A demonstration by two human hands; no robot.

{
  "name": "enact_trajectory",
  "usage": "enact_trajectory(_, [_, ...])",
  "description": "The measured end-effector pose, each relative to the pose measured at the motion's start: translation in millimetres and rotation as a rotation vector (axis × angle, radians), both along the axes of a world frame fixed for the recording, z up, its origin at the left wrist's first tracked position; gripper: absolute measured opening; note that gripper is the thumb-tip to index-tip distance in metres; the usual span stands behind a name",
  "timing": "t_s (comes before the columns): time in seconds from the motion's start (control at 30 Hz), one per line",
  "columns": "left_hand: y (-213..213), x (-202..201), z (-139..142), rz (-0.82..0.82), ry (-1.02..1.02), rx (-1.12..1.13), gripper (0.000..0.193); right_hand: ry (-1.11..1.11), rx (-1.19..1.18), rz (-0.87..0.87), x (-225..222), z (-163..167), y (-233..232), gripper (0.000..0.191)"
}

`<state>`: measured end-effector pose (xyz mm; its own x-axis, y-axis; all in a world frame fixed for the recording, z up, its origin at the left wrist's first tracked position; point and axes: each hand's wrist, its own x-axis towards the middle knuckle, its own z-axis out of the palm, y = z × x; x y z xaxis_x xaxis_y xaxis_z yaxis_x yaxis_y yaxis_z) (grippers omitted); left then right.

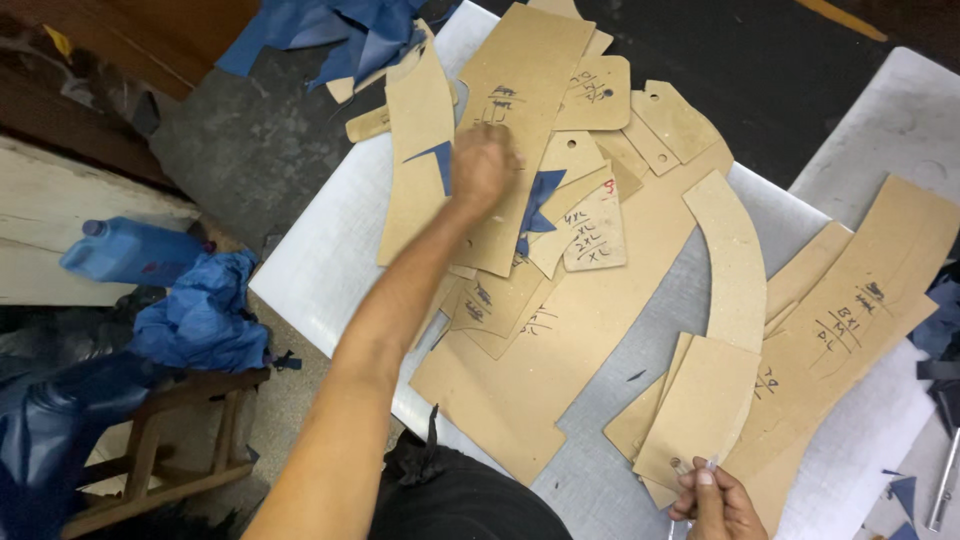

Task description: The person sorts and stacks various cardboard garment patterns on a white table, aligning them by shape and size. They then thread a white string through the holes of the stacked patterns to bundle them together.

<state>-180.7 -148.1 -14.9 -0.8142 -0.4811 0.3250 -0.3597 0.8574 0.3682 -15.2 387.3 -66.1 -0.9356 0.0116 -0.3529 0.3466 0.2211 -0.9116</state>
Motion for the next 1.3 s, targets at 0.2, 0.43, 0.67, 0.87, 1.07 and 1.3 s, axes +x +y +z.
enact_trajectory(0.2, [-79.5,27.8,-9.4,0.391,-0.341,0.124,0.069,0.080,-0.110,-0.054,-4.6,-11.5,4.1,0.018])
enact_trajectory(0.43, [-119.7,97.3,-6.2,0.471,-0.582,0.053,0.072,0.016,-0.125,-0.043,-0.1,34.5,-39.8,0.021])
enact_trajectory(0.67, [-85.7,131.0,75.4,0.026,-0.234,-0.512,0.020,0.004,-0.187,-0.105,13.5,55.0,-58.6,0.020])
enact_trajectory(0.87, [66.5,101.5,119.6,-0.323,0.092,0.807,0.012,-0.044,-0.221,-0.104,11.9,62.2,-66.0,0.021])
enact_trajectory(1.07, [263.3,31.2,44.9,-0.571,-0.219,1.390,0.033,0.069,-0.314,-0.125,16.7,50.2,-65.8,0.018])
enact_trajectory(1.3, [289.3,81.2,38.5,-0.935,-0.147,0.437,0.047,-0.065,-0.356,-0.215,23.3,29.2,-39.5,0.015])
